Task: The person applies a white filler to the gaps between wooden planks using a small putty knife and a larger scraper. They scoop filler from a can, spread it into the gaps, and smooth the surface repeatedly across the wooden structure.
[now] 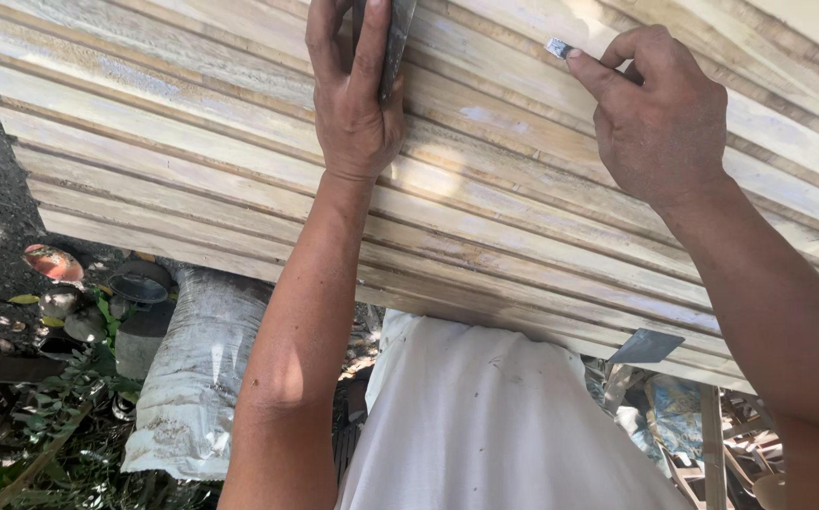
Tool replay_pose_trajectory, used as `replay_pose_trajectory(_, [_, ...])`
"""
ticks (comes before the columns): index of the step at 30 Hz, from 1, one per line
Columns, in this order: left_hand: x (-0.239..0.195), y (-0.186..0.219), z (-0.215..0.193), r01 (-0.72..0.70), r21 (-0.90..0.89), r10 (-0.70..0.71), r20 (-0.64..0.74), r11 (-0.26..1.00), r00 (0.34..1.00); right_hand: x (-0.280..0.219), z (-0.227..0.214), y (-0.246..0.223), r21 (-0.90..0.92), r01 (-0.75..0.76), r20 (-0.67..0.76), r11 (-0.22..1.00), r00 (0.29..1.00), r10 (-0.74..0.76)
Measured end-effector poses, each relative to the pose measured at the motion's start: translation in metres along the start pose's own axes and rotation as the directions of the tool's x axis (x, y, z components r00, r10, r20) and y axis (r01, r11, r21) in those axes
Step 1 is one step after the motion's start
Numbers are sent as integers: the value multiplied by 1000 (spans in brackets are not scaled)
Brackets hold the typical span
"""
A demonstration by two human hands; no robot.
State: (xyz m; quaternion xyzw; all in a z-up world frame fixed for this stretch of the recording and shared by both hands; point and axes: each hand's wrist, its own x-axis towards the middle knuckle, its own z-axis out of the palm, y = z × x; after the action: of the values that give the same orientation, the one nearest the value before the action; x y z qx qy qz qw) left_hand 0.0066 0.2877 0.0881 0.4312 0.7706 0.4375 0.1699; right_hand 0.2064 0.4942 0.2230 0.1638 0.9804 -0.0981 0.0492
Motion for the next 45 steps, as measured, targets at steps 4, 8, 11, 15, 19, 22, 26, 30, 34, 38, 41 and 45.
replay_pose_trajectory(4, [-1,4,-1,-3,13,3,4,1000,1000,9,5,13,-12,-13,-48,1000,999,12])
replay_pose_trajectory(8, [-1,-1,-1,-3,26,3,7,1000,1000,13,17,23,47,-14,-50,999,999,17])
replay_pose_trajectory(11, [-1,1,0,11,18,-12,8,1000,1000,14,16,29,164,-32,-48,986,998,41])
replay_pose_trajectory(15, [1,10,-7,-6,-10,6,-5,1000,1000,14,1,29,381,-107,-101,918,982,157])
replay_pose_trajectory(19, [21,7,-8,-50,38,51,-34,998,998,26,4,38,417,-176,-38,892,977,211])
replay_pose_trajectory(22, [3,15,-11,6,26,-7,19,1000,1000,11,18,34,735,-226,-9,639,940,342])
replay_pose_trajectory(26, [16,15,-10,-15,16,15,-24,1000,1000,31,27,35,769,-252,85,588,951,297])
replay_pose_trajectory(30, [5,12,-8,-6,34,6,-3,999,1000,37,28,19,517,-136,92,845,990,103])
replay_pose_trajectory(34, [8,9,-7,-20,20,20,-23,1000,1000,44,26,19,457,-183,111,870,983,149])
replay_pose_trajectory(38, [5,8,-5,-20,26,21,-16,999,1000,34,28,23,464,-255,232,848,959,161])
replay_pose_trajectory(41, [8,10,-7,-15,37,16,-13,999,1000,34,21,20,400,-288,301,870,938,172])
replay_pose_trajectory(45, [9,19,-9,-10,19,10,-11,1000,1000,22,-19,17,80,-520,611,850,700,371])
